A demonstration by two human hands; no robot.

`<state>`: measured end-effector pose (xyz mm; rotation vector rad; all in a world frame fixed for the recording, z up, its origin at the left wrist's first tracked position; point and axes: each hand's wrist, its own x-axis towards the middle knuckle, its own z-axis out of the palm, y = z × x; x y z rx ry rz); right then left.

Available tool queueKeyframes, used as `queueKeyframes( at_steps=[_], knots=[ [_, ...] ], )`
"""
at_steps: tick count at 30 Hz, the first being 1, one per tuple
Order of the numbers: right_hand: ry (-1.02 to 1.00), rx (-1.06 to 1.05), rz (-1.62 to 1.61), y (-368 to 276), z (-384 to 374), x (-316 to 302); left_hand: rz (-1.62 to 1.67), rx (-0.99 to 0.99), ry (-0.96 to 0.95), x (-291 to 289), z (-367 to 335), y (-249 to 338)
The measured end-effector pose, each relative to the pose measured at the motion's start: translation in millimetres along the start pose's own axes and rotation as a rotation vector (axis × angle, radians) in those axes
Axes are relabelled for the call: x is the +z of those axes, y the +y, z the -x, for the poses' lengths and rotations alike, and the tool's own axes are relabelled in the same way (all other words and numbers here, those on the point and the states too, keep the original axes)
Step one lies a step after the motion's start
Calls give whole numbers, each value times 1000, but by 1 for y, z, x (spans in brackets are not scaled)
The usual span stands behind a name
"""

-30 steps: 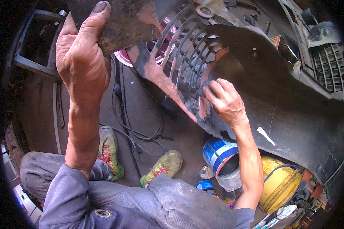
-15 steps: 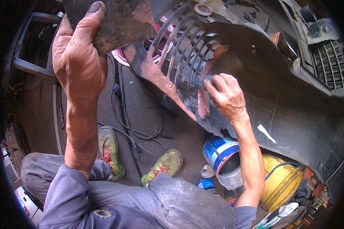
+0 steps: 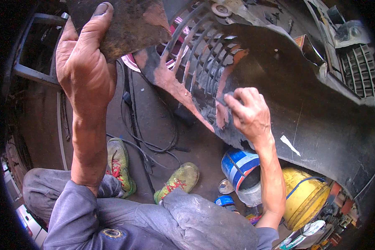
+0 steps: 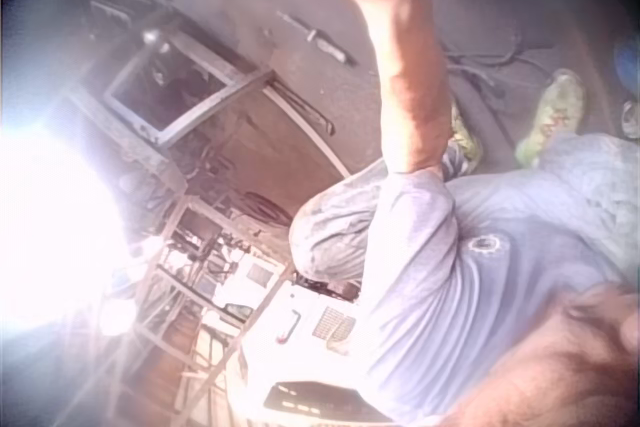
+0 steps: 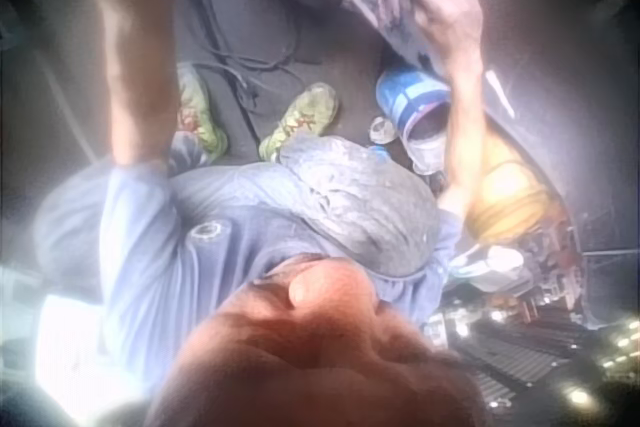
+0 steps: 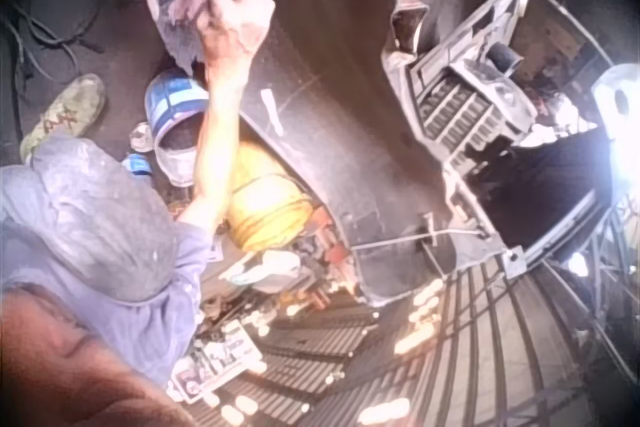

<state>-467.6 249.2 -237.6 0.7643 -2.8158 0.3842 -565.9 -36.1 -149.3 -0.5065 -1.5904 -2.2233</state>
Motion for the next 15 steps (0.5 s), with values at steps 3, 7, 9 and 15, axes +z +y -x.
queueKeyframes(
  at_steps=[3,7,9,15],
  knots=[
    [43,183,-95,4,-1,13,-108,-75,67,-24,2,-1],
    [-4,342,-221,11,13,30,-108,-136,176,-18,2,-4],
    [0,370,-266,10,13,35,-103,-152,236,-15,2,1],
    [-92,422,-421,2,24,22,-35,-174,313,-8,-1,1]
  ],
)
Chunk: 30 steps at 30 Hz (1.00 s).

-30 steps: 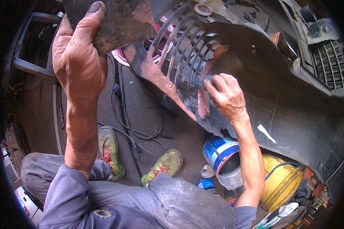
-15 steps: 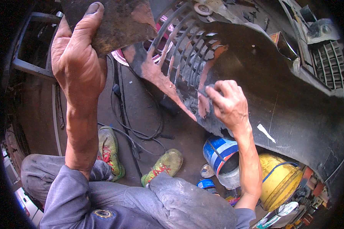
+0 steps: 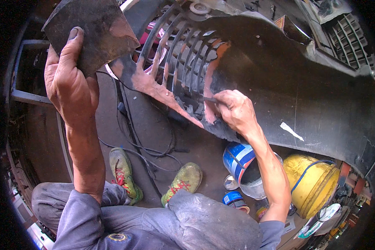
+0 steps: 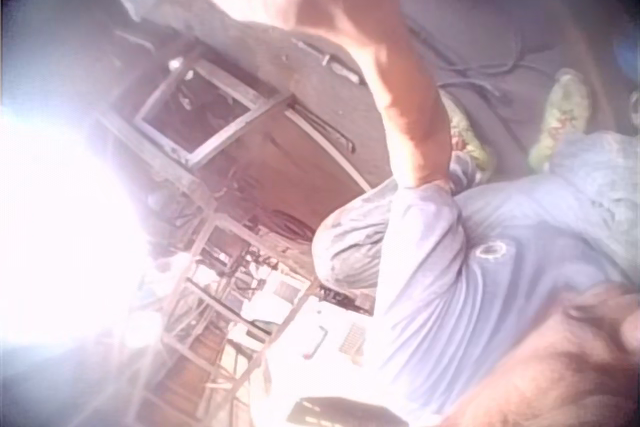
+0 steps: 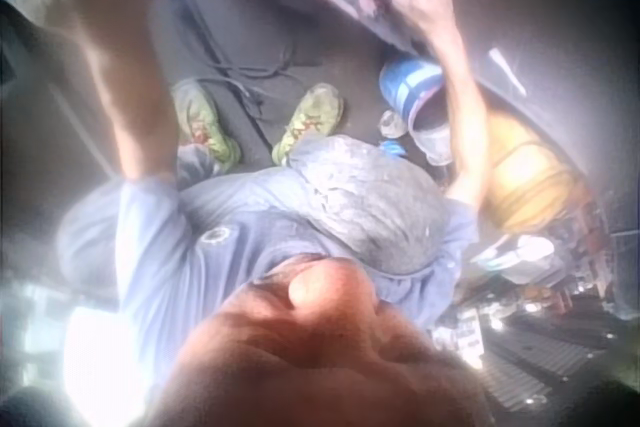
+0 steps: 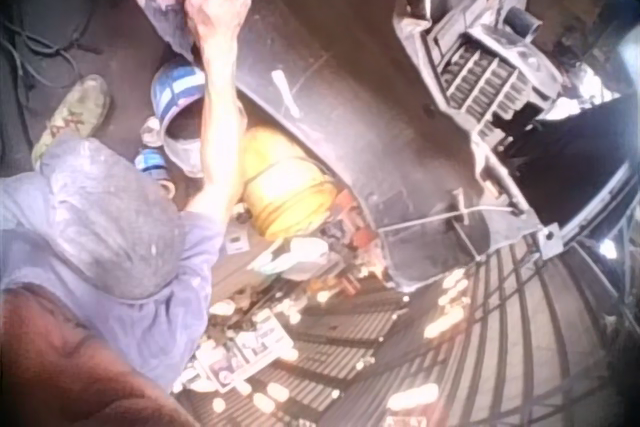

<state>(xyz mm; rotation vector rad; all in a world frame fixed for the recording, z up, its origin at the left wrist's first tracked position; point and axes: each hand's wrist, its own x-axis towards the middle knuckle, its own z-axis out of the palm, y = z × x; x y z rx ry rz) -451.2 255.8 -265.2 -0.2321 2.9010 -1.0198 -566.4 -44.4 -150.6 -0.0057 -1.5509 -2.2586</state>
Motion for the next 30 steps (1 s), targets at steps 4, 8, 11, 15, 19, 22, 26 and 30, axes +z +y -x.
queueKeyframes(
  at_steps=[4,8,11,15,19,22,26,30],
  knots=[
    [-91,57,-177,-3,4,-11,-43,8,-58,-6,-3,1],
    [92,-9,-49,2,-6,-5,-74,17,-92,-9,-4,2],
    [133,-60,74,-2,-13,4,-78,14,-105,-12,-4,1],
    [153,-167,170,1,-11,13,-128,38,-132,-14,-3,0],
    [88,-229,274,-7,-3,12,-187,74,-153,-15,-3,0],
    [65,-225,347,-10,8,3,-185,80,-156,-17,-3,-3],
    [126,-248,431,-14,0,-10,-180,78,-154,-16,-1,-1],
    [106,-322,538,-15,-24,-9,-171,77,-154,-15,-1,-1]
  ],
)
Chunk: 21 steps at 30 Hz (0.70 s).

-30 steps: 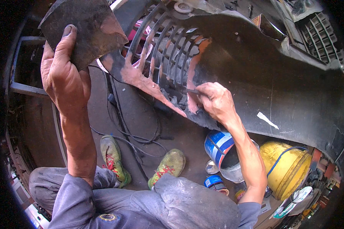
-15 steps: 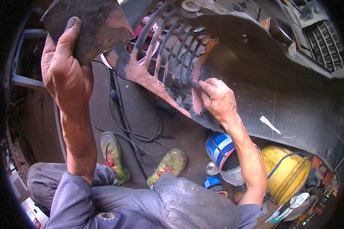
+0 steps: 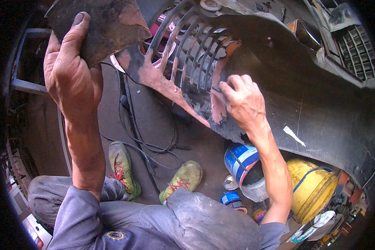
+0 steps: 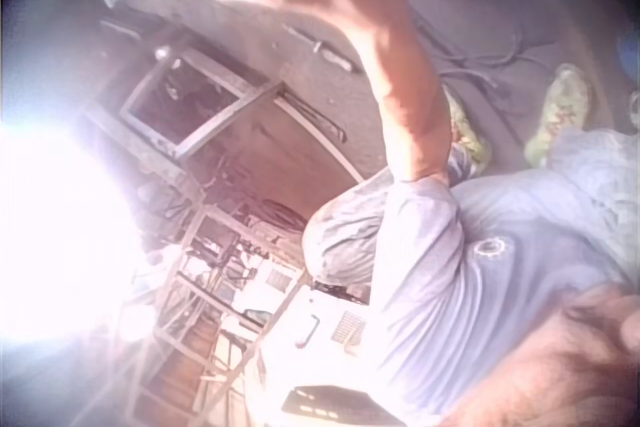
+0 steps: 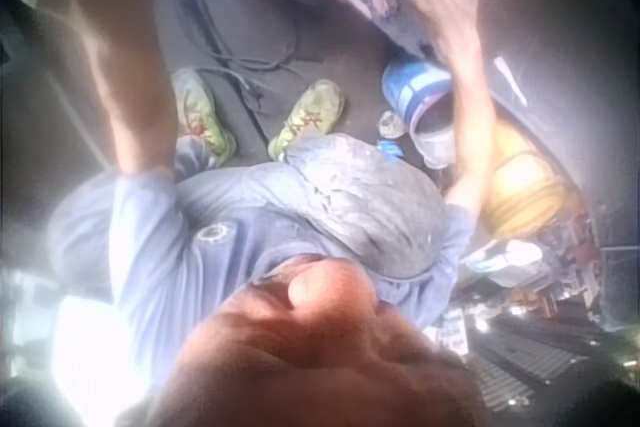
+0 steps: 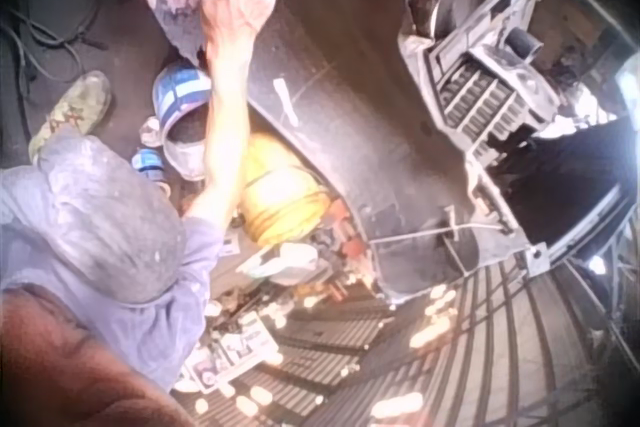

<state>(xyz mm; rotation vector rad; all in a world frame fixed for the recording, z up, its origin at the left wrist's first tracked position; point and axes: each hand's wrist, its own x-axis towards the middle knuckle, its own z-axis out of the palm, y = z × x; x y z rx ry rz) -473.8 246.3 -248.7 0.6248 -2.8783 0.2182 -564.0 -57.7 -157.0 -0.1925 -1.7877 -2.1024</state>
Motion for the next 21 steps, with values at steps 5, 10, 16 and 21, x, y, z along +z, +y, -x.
queueKeyframes(
  at_steps=[5,10,16,21],
  knots=[
    [-90,-105,136,-1,-17,3,-5,5,-13,1,1,0],
    [-110,-196,182,-2,-22,4,-8,5,-17,-2,0,0],
    [-147,-178,148,-6,-15,-5,-7,4,-24,0,1,2],
    [-143,-139,45,-15,-3,-13,-9,9,-26,-1,2,1]
  ],
)
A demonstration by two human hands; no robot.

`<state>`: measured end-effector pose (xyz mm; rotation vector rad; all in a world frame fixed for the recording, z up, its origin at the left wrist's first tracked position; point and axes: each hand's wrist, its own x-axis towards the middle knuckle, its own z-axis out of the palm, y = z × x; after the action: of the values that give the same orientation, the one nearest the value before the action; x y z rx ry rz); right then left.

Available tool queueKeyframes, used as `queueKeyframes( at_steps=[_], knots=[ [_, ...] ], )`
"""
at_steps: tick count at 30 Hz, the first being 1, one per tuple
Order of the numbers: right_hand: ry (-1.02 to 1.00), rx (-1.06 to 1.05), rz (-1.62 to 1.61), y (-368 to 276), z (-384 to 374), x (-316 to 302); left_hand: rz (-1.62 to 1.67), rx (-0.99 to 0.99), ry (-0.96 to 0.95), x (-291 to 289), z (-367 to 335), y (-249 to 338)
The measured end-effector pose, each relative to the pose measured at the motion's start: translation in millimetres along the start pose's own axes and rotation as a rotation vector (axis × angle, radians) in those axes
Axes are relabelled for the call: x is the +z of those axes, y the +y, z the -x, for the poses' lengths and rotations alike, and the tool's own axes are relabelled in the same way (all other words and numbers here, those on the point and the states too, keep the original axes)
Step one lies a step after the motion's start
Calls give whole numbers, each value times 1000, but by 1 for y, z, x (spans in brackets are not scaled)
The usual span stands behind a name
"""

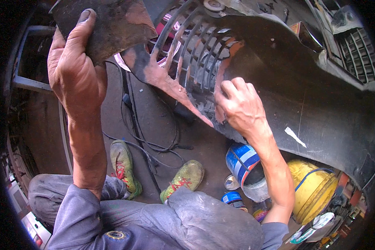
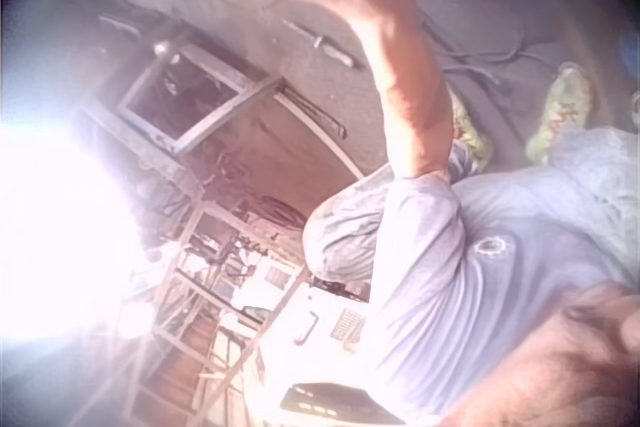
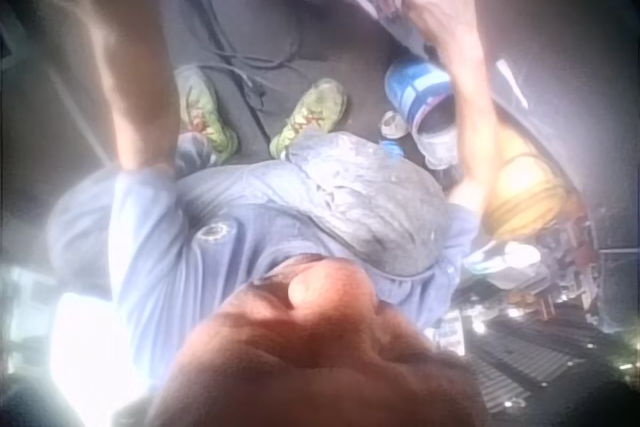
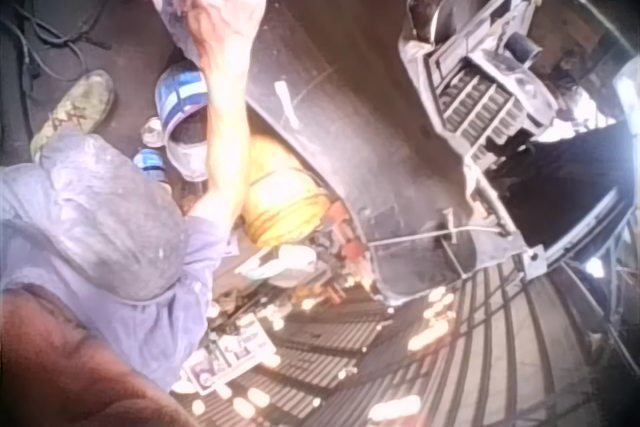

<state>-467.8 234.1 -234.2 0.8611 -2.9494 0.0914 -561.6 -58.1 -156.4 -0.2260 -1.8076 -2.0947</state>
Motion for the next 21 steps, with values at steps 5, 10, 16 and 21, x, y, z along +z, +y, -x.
queueKeyframes(
  at_steps=[5,10,16,21],
  knots=[
    [39,56,-204,-6,9,-17,-8,8,-1,-1,1,1],
    [141,99,-74,9,0,-1,-6,8,14,2,0,-1],
    [111,49,-83,7,5,10,-13,24,53,2,-3,2],
    [121,157,-346,-8,23,-2,-91,93,52,4,-3,3]
  ],
)
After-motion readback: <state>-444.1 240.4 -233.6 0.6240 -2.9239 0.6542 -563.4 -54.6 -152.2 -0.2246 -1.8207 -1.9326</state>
